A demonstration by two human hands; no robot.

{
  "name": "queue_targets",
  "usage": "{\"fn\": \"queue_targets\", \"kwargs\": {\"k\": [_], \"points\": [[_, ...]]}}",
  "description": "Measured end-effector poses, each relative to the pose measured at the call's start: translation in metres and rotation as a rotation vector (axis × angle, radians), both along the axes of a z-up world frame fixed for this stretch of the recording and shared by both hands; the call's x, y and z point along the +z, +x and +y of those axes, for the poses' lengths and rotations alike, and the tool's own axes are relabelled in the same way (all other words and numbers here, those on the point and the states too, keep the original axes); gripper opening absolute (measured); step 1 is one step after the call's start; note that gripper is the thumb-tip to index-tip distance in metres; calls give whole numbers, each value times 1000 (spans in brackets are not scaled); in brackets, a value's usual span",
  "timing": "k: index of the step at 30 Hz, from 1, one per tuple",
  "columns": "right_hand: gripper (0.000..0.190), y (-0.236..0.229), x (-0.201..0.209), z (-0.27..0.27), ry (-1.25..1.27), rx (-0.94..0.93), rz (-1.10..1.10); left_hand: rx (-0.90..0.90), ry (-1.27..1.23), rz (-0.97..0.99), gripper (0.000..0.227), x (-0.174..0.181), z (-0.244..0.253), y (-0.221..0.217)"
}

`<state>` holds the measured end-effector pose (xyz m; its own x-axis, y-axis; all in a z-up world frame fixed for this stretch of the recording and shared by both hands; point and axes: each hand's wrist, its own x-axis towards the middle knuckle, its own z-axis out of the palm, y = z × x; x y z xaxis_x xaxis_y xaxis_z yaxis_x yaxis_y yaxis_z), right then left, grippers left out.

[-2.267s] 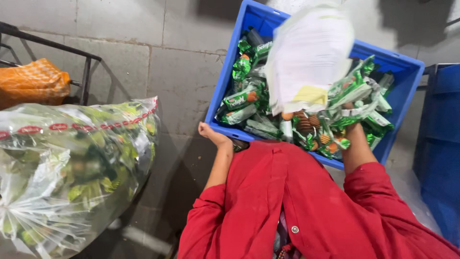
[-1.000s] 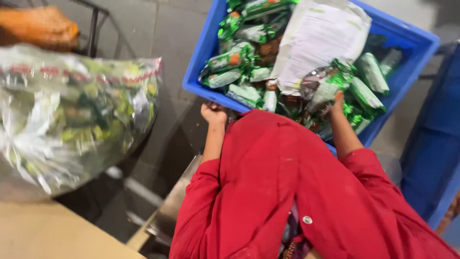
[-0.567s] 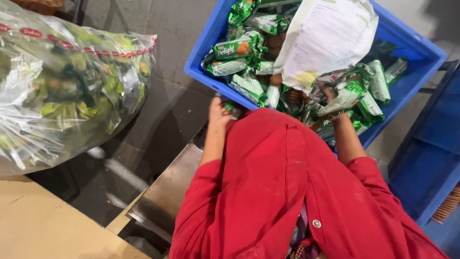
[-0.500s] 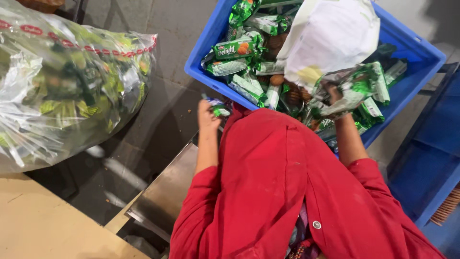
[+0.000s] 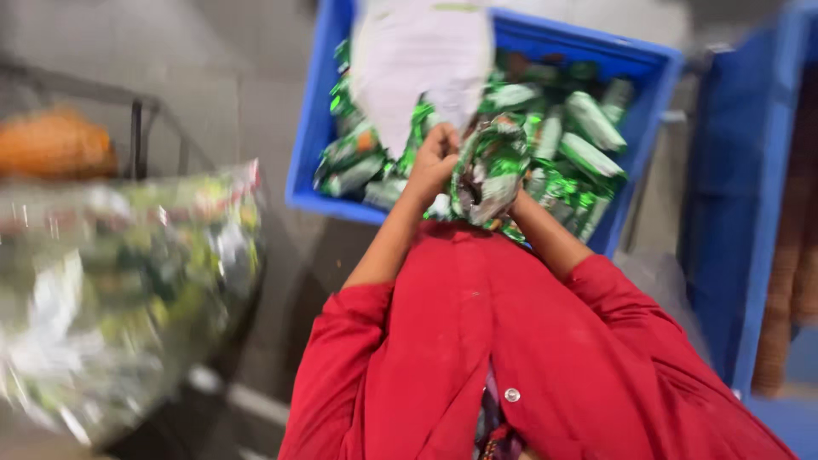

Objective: The person repeatedly picks wrapped cookies from a blue crate, unwraps them by hand, and places the unwrapped cookies into a second blue crate. The process continues throughout the clip with multiple units handled one at a time.

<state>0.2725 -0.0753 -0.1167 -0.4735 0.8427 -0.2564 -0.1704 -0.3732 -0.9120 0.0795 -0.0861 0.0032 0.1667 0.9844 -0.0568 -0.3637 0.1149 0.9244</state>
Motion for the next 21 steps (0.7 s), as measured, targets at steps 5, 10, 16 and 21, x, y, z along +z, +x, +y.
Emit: {"fn": "queue_targets", "kwargs": {"k": [5,10,16,21], "points": [[31,18,9,-42,16,-174,-57,-272,-108,-35,24,-23,4,25],[34,38,22,-40,84,-345,-89,-591,-269,-97,18,6,28,56],[35,87,49,-111,-18,-597,-248,-1216,-368,245,18,46,58,86],[37,108,71,-199,-196,-1268,-44,-1524,-247,330,21,32,52,159]]}}
